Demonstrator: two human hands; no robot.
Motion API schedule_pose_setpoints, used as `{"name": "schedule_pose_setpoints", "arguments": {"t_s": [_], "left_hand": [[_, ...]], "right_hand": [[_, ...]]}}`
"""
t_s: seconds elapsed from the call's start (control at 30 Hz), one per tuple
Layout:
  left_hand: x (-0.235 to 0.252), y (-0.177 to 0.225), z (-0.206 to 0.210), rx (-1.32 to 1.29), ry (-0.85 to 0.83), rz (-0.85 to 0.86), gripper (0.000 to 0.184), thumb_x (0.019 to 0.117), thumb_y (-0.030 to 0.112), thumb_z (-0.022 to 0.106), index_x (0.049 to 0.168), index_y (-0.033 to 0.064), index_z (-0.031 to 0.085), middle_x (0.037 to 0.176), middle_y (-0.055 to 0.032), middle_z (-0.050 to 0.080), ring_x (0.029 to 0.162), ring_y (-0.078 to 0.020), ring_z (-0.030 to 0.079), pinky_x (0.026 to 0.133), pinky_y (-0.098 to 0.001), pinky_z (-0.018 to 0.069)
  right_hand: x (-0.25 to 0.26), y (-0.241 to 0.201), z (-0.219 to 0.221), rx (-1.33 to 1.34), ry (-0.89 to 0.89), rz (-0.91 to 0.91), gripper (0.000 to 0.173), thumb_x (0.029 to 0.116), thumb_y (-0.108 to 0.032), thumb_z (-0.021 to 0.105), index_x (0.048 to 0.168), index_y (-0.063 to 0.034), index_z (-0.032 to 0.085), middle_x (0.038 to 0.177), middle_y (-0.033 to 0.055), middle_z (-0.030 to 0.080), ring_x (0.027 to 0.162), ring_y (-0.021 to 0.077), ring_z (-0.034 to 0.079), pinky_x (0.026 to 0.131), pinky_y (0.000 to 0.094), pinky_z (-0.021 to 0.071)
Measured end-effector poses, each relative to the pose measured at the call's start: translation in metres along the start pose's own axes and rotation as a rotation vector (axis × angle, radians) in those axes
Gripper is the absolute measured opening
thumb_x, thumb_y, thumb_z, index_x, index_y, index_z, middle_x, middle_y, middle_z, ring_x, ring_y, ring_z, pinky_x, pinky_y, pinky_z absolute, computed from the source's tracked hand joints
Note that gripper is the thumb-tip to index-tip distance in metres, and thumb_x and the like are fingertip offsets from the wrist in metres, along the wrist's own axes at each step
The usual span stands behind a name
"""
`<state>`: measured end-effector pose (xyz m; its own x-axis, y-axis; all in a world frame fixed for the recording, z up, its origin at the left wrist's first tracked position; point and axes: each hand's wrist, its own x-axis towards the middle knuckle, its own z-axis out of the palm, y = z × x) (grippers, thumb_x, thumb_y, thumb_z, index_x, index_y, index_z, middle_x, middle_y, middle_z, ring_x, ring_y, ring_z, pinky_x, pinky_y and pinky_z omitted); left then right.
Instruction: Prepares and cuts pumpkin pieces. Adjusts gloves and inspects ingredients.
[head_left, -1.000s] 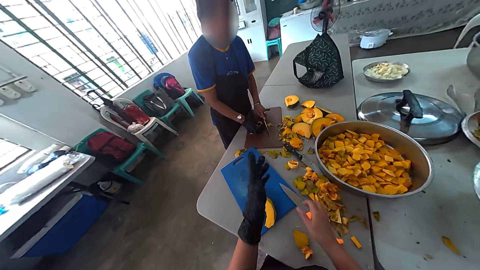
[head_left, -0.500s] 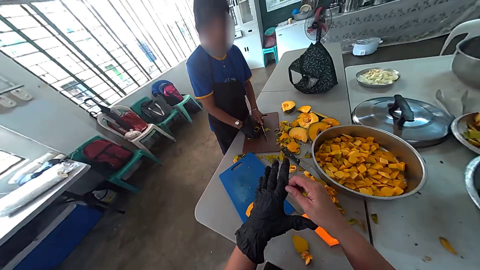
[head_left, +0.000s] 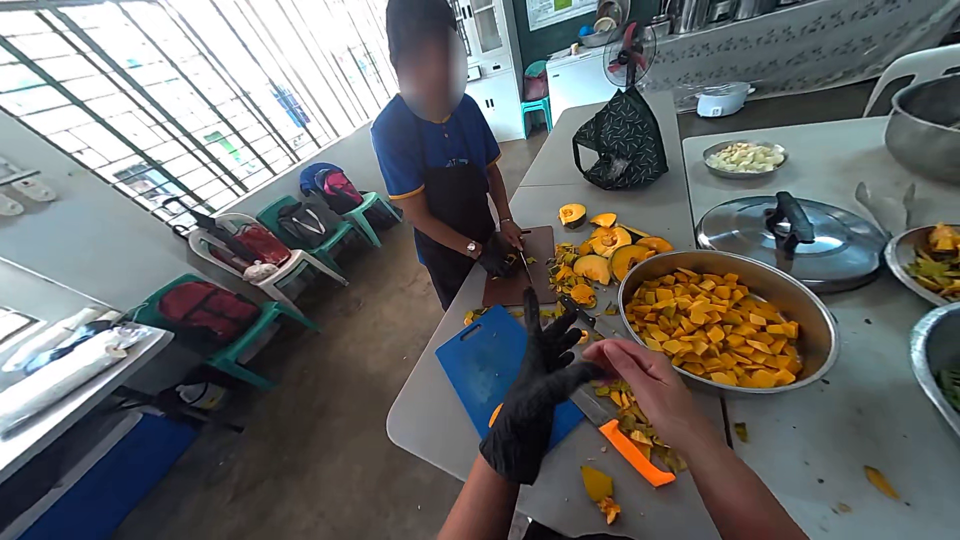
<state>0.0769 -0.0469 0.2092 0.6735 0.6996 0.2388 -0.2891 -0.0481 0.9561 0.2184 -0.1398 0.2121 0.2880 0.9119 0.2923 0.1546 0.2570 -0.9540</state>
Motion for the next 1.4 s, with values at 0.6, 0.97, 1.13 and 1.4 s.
{"name": "schedule_pose_setpoints", "arguments": {"t_s": [0.6, 0.97, 1.13, 1.4], "left_hand": [[0.022, 0.004, 0.015, 0.145, 0.308, 0.097, 0.099, 0.0939, 0.033, 0.071, 0.164, 0.0179, 0.003, 0.149, -0.0108, 0.051, 0.123, -0.0116, 0.059, 0.101, -0.0286, 0.0503], [0.037, -0.002, 0.015, 0.737, 0.505, 0.453, 0.091, 0.0869, 0.027, 0.077, 0.157, -0.0038, 0.027, 0.152, -0.0227, 0.047, 0.141, -0.0241, 0.046, 0.117, -0.0392, 0.0365], [0.036, 0.002, 0.017, 0.984, 0.504, 0.421, 0.09, 0.0851, 0.027, 0.078, 0.152, -0.0125, 0.033, 0.148, -0.0299, 0.05, 0.139, -0.039, 0.048, 0.116, -0.0511, 0.0355], [0.036, 0.002, 0.014, 0.329, 0.207, 0.325, 0.064, 0.1042, 0.019, 0.048, 0.158, -0.0045, 0.023, 0.154, -0.0203, 0.045, 0.138, -0.0187, 0.048, 0.115, -0.0322, 0.0404]], "right_hand": [[0.001, -0.002, 0.03, -0.447, 0.003, -0.323, 0.028, 0.0999, -0.013, 0.049, 0.081, 0.0009, 0.065, 0.07, 0.0098, 0.06, 0.062, 0.014, 0.057, 0.057, 0.0274, 0.0474], [0.013, -0.015, 0.02, -0.502, 0.195, -0.296, 0.025, 0.1032, -0.018, 0.055, 0.094, 0.0019, 0.067, 0.08, 0.009, 0.064, 0.068, 0.0082, 0.058, 0.064, 0.0187, 0.0487], [0.014, -0.01, 0.02, -0.675, 0.159, -0.443, 0.022, 0.099, -0.01, 0.052, 0.088, 0.0029, 0.065, 0.077, 0.0135, 0.064, 0.062, 0.0191, 0.062, 0.056, 0.0286, 0.0514], [0.01, 0.002, 0.017, -0.511, 0.126, -0.601, 0.026, 0.1055, -0.017, 0.05, 0.094, 0.0014, 0.065, 0.08, 0.0109, 0.065, 0.069, 0.0099, 0.061, 0.066, 0.0172, 0.051]]}}
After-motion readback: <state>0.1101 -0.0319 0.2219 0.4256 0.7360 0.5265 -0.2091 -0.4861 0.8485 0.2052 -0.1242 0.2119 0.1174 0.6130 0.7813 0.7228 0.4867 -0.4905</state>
